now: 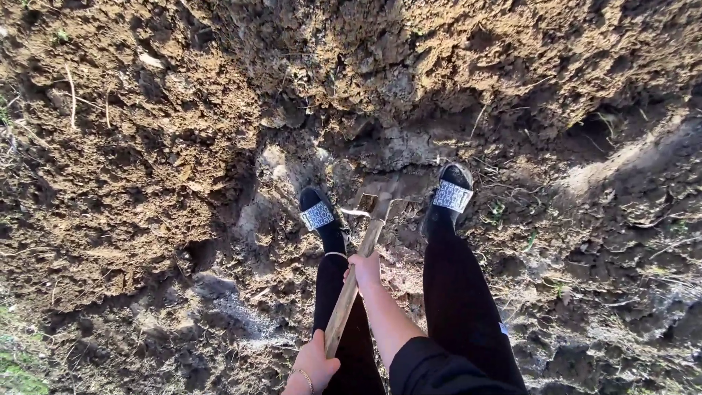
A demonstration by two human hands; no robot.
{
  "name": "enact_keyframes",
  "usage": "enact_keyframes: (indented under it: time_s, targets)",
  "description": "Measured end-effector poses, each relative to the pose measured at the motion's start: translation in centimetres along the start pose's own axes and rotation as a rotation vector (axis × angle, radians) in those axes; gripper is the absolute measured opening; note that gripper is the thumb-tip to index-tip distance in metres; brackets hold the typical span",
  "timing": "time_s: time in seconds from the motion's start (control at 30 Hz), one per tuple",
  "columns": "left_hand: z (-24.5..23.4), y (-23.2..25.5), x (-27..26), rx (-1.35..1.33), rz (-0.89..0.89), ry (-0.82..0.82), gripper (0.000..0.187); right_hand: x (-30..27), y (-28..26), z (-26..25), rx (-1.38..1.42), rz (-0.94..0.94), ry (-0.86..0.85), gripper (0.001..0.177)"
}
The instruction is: Digging and turning over soil in an outdoor garden area using a shovel.
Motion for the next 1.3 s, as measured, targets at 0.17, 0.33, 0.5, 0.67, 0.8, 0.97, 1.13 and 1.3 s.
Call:
enact_keyframes:
  time_s: [0.17,0.33,0.5,0.67,0.8,0.97,1.13,1.3]
  targets:
    - [0.8,-2.6,2.3,0.062,-0.065,-0.006,0.038,3.6,1.7,0.4,0.02,0.006,-0.014,0.081]
    - [3.0,-3.5,3.7,0.067,-0.027,0.044,0.038,8.1,1.6,-0.7,0.112,0.043,0.073,0.031]
    - [3.6,-3.0,2.8,0.071,-0.041,0.029,0.037,6.5,1.2,-1.0,0.094,0.055,0.09,0.012]
    - [5.8,-6.6,3.4,0.089,0.034,0.038,0.038,2.2,1.3,-1.3,0.042,0.017,0.094,0.03]
    - [4.7,-5.4,2.8,0.06,0.061,0.029,0.039,1.2,0.2,-2.3,0.024,0.022,0.131,0.018]
    - [4.8,-6.0,2.8,0.089,0.105,0.041,0.042,-2.3,-1.5,-2.3,0.028,-0.004,0.121,0.043]
    - [3.3,-6.6,1.3,0.064,0.142,0.108,0.045,-3.6,-1.3,-1.9,0.069,-0.005,0.138,0.049]
    - [4.2,-13.1,2.0,0.098,0.034,0.192,0.052,-6.0,0.4,0.0,0.183,-0.042,0.08,0.05]
Point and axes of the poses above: each hand's wrist, its own x-axis towards the middle knuckle, its own z-axis out of the palm, y = z × x, the point moved 10 cm from there along x, towards the middle knuckle, and after that the axes turned 1 degree about y, right-handed, at the moved point
